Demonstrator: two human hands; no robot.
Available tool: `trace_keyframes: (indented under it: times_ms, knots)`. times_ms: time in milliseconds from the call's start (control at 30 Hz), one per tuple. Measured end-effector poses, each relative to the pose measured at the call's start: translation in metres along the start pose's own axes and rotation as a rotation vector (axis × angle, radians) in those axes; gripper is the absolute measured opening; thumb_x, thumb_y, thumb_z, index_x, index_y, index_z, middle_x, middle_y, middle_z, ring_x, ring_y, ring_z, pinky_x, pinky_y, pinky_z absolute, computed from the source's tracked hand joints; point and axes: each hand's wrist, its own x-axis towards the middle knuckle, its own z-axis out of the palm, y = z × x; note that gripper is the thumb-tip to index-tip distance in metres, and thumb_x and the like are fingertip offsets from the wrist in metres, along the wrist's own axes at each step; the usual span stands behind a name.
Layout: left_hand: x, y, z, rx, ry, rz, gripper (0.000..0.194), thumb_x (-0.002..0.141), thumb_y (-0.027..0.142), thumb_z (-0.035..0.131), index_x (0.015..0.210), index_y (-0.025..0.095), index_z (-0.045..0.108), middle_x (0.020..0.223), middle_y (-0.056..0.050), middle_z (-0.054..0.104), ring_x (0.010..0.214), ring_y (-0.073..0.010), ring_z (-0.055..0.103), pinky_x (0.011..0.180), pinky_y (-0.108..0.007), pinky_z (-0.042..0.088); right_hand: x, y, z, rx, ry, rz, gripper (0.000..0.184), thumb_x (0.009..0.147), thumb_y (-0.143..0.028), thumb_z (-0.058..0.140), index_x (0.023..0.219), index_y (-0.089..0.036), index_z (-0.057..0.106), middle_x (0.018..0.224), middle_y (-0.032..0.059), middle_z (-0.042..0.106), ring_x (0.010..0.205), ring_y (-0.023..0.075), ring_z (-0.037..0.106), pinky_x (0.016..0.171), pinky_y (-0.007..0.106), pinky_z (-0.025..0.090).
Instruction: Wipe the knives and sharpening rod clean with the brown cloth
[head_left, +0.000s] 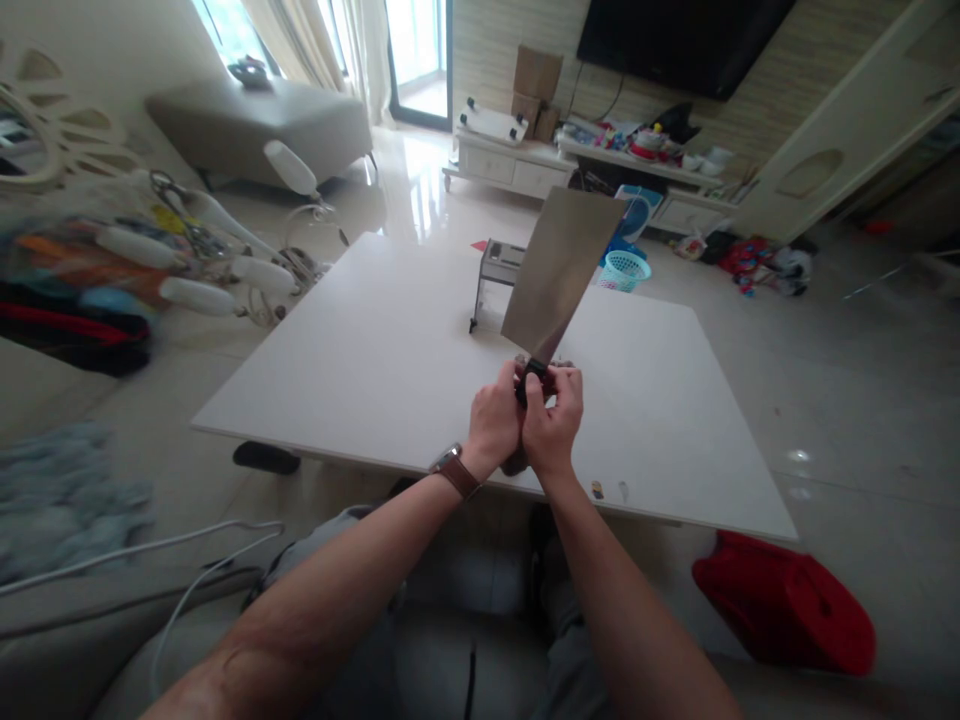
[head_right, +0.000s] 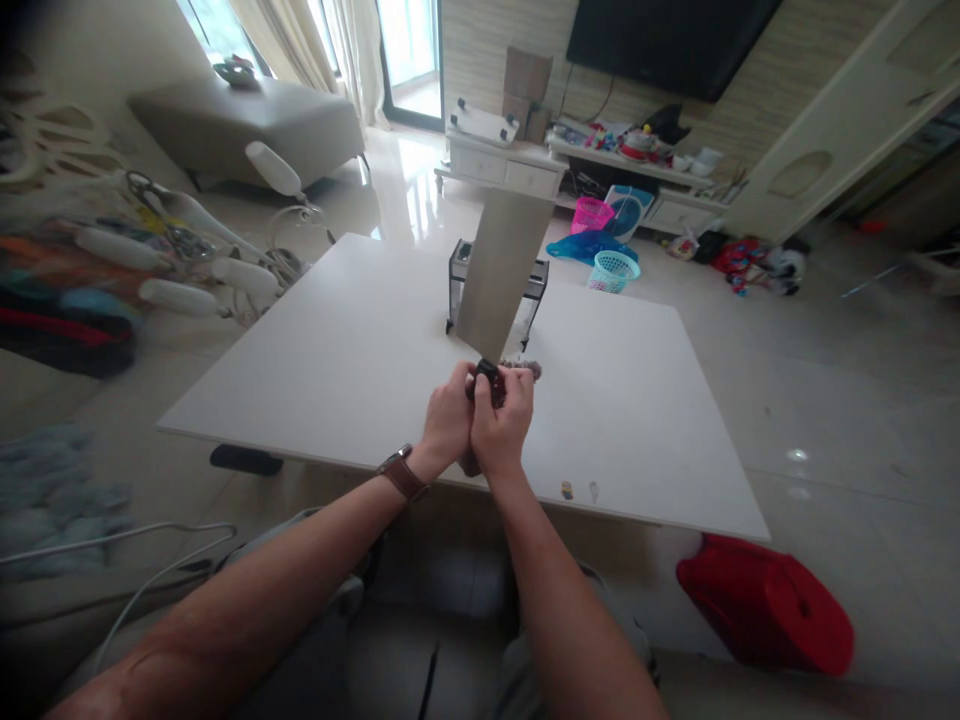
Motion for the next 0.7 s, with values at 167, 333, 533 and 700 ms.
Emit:
trace_keyframes:
  times_ms: [167,333,533,700]
  knots:
    - [0.000,-0.003,-0.003,-0.038,-0.019,-0.024,0.036,0.078,0.030,0.077,0.110,0.026,0.061,0.094,-0.004,0.078,0.081,-0.0246,0.072,0.068,-0.030,0.043,0.008,0.002,-0.010,-0.021,0.122,0.006,0.022,0.100,-0.040,0.052,0.090,-0.022,0.057,0.094,0.0024,0.051,0.086,0.0178,0.057,0.079,0.033,0.053]
    - [0.020,-0.023,-0.016,-0.245,0.099,-0.072,0.030,0.072,0.017,0.070,0.102,0.020,0.068,0.094,-0.004,0.076,0.082,-0.0194,0.068,0.075,-0.029,0.048,0.017,0.011,-0.022,0.100,0.219,0.104,0.023,0.101,-0.044,0.050,0.091,-0.023,0.048,0.101,0.0015,0.045,0.082,0.0155,0.064,0.072,0.034,0.060]
    - [0.054,-0.050,-0.042,-1.028,0.178,-0.429,0.010,0.067,0.016,0.065,0.077,0.015,0.064,0.071,0.000,0.067,0.064,-0.0118,0.057,0.061,-0.023,0.044,0.018,0.016,-0.033,0.224,0.191,0.190,0.023,0.101,-0.048,0.051,0.098,-0.025,0.048,0.098,-0.0012,0.047,0.066,0.0083,0.060,0.056,0.026,0.062]
    - [0.067,-0.057,-0.063,-1.337,0.185,-0.550,0.014,0.072,0.017,0.063,0.086,0.016,0.065,0.079,-0.002,0.072,0.073,-0.0150,0.064,0.075,-0.027,0.053,0.007,0.015,-0.024,0.295,-0.064,0.392,0.027,0.098,-0.050,0.054,0.094,-0.025,0.047,0.073,-0.0076,0.051,0.044,0.0065,0.051,0.036,0.018,0.044]
